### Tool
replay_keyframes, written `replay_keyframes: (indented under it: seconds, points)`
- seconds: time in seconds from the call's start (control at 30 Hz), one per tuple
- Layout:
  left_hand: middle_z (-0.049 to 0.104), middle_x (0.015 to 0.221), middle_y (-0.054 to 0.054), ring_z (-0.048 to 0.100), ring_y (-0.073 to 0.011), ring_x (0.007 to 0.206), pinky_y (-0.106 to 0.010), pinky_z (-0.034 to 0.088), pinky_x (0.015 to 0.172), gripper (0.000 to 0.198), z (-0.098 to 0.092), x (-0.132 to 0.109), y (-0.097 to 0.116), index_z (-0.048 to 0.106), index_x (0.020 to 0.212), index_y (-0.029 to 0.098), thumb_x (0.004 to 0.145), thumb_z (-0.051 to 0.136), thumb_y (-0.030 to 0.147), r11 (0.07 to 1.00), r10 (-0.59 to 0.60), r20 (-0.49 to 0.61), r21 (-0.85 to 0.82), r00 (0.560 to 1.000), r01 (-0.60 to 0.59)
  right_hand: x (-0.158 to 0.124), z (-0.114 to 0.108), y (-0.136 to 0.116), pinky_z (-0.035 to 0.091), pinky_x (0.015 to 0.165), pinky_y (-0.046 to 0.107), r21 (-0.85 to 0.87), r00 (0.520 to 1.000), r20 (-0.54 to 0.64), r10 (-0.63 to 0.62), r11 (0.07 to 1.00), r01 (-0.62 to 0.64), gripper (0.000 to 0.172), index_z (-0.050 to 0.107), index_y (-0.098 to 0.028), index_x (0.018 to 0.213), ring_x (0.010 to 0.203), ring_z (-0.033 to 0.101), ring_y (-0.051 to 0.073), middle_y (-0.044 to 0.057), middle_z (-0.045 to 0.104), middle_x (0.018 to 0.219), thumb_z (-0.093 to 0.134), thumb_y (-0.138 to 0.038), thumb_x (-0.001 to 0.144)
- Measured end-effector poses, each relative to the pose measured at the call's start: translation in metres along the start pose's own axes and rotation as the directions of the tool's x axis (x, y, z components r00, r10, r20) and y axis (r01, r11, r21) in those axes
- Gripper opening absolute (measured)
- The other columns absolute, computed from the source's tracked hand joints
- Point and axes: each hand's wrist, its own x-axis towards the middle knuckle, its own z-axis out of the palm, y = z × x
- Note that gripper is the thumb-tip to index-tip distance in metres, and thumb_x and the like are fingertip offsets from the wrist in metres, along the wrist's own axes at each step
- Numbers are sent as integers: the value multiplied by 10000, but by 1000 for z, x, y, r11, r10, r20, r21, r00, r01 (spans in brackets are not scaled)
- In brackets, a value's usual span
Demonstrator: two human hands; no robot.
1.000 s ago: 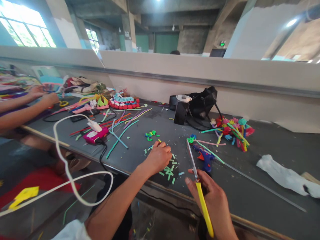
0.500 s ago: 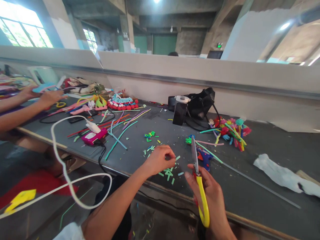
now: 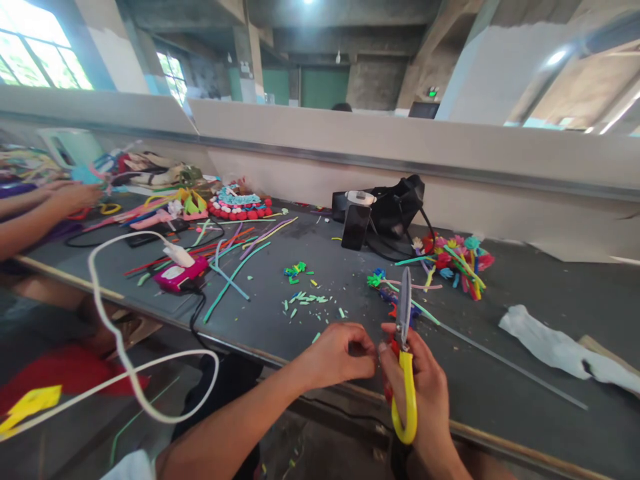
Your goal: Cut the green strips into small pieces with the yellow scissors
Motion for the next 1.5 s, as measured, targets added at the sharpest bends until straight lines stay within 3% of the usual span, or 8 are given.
replay_keyframes:
  seconds: [0.1,0.17,0.27,0.4,0.5,0.93,1.33,1.5]
  points:
    - [572,703,21,515,-123,678,-246,381,661,22,-1,-1,2,637,637,156,645,653,144,995,-23,15,-94,1000,24,0,0,-3,455,447,220,-26,1000,-10,-30,999,30,446,653,-176,1132,426,550,125,-44,604,572,630,-506,832]
    - [570,702,18,504,-123,693,-249,375,677,50,-2,0,0,644,630,153,658,682,171,967,-69,-9,-247,998,64,0,0,-4,482,491,229,-57,997,-18,-74,996,73,437,650,-181,1129,464,578,134,-38,618,596,611,-518,854]
    - [579,690,15,486,-116,688,-251,368,697,68,-7,3,-2,683,681,154,679,717,212,815,-188,-103,-572,977,96,-1,2,-3,512,576,233,-165,980,-45,-194,969,184,404,663,-186,1072,553,626,140,-4,674,712,604,-527,865]
    - [564,659,20,475,-103,664,-248,367,708,80,-14,7,-3,691,702,161,687,751,211,587,-271,-266,-807,925,-60,-6,5,5,514,642,228,-326,945,21,-327,891,316,381,659,-196,1100,683,675,152,38,714,899,580,-504,890]
    - [564,668,14,482,-105,672,-252,373,716,72,-16,6,-2,689,723,163,710,748,202,522,-269,-334,-839,903,-155,-10,8,10,509,629,244,-434,942,87,-325,839,329,393,661,-222,1134,686,677,162,48,715,946,547,-518,904]
    - [615,706,-6,521,-134,719,-295,392,751,55,-15,2,5,695,698,171,685,740,199,618,-234,-421,-760,876,-200,-12,7,17,528,652,257,-458,931,134,-338,812,361,339,676,-250,1133,717,700,180,33,730,902,554,-467,904]
    - [608,687,-4,496,-134,710,-289,368,734,56,-17,1,6,701,682,179,668,746,209,650,-232,-420,-738,877,-182,-14,5,18,535,600,232,-484,883,128,-452,749,453,332,684,-192,1134,713,727,177,74,759,954,510,-392,936]
    - [597,696,1,481,-133,710,-286,360,730,69,-17,-1,6,702,693,184,670,756,221,651,-244,-422,-738,873,-175,-15,6,18,540,601,227,-467,877,127,-463,752,465,338,701,-171,1117,686,729,178,57,761,855,502,-354,914]
